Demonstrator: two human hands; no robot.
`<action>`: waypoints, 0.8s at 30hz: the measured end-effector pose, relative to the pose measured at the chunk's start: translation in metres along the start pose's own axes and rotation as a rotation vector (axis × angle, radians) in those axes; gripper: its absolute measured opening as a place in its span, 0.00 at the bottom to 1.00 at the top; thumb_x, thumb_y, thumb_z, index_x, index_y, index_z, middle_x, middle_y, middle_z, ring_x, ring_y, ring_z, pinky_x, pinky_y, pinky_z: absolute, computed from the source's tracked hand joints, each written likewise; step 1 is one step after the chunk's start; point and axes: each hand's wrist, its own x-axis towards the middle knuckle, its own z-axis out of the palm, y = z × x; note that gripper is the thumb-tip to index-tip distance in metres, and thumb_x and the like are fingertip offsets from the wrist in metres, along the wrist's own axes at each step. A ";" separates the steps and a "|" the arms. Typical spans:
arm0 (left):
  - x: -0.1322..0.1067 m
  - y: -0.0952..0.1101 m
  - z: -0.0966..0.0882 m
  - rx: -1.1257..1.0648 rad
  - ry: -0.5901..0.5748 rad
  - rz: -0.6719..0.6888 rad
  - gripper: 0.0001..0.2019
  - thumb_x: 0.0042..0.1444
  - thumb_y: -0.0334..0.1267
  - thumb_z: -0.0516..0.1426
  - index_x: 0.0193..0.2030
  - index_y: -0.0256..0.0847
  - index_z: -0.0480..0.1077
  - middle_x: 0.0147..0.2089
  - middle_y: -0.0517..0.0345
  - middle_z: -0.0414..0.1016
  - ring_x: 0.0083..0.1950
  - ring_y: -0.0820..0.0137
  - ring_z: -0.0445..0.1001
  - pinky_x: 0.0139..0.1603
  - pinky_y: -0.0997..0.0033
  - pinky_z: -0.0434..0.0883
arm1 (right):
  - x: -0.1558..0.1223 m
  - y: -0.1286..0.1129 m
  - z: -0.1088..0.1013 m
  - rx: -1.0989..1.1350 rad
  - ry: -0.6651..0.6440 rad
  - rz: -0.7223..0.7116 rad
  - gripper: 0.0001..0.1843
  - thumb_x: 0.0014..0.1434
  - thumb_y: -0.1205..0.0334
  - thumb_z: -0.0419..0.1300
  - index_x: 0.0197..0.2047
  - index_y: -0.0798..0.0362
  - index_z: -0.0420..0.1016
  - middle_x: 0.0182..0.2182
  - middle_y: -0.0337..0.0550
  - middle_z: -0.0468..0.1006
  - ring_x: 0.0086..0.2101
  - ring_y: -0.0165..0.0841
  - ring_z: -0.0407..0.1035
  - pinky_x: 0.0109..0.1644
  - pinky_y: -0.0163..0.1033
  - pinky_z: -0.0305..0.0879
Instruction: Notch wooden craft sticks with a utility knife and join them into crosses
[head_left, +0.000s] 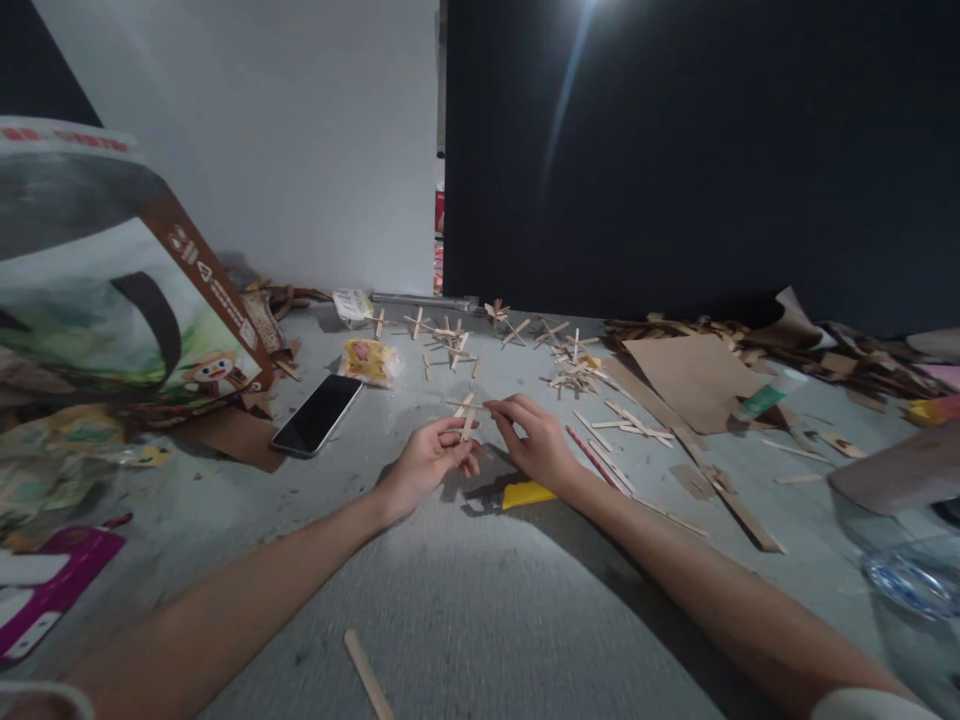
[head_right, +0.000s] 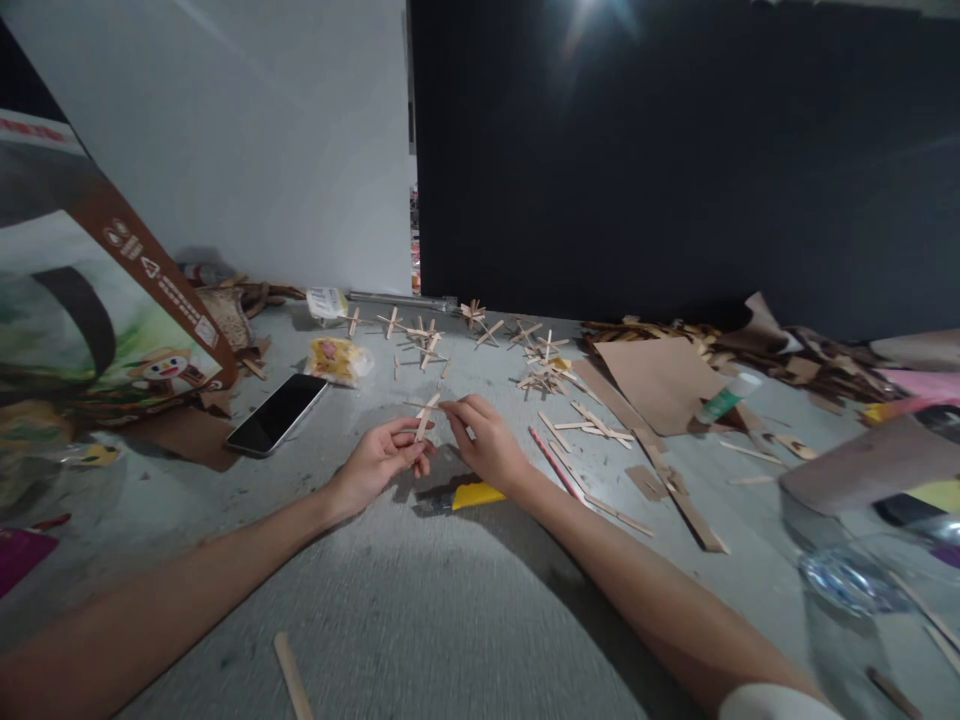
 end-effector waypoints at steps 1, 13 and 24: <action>0.000 0.000 0.000 -0.002 -0.005 0.007 0.26 0.51 0.47 0.76 0.51 0.37 0.74 0.35 0.55 0.84 0.30 0.68 0.82 0.35 0.69 0.74 | 0.000 0.000 0.000 -0.002 -0.002 -0.004 0.13 0.79 0.63 0.53 0.55 0.49 0.80 0.40 0.49 0.82 0.41 0.40 0.79 0.46 0.43 0.78; -0.001 -0.003 0.001 -0.044 -0.019 0.028 0.32 0.52 0.51 0.76 0.40 0.47 0.55 0.33 0.59 0.85 0.34 0.63 0.87 0.39 0.66 0.80 | 0.000 0.004 -0.003 0.023 -0.053 -0.068 0.15 0.78 0.69 0.53 0.58 0.49 0.78 0.41 0.50 0.81 0.42 0.40 0.78 0.46 0.43 0.76; 0.000 -0.008 0.000 0.014 -0.031 0.029 0.30 0.55 0.47 0.74 0.43 0.48 0.54 0.32 0.61 0.84 0.32 0.64 0.86 0.40 0.65 0.80 | 0.004 0.010 -0.010 0.034 -0.126 -0.061 0.14 0.77 0.69 0.53 0.54 0.49 0.78 0.40 0.49 0.80 0.42 0.41 0.77 0.46 0.44 0.76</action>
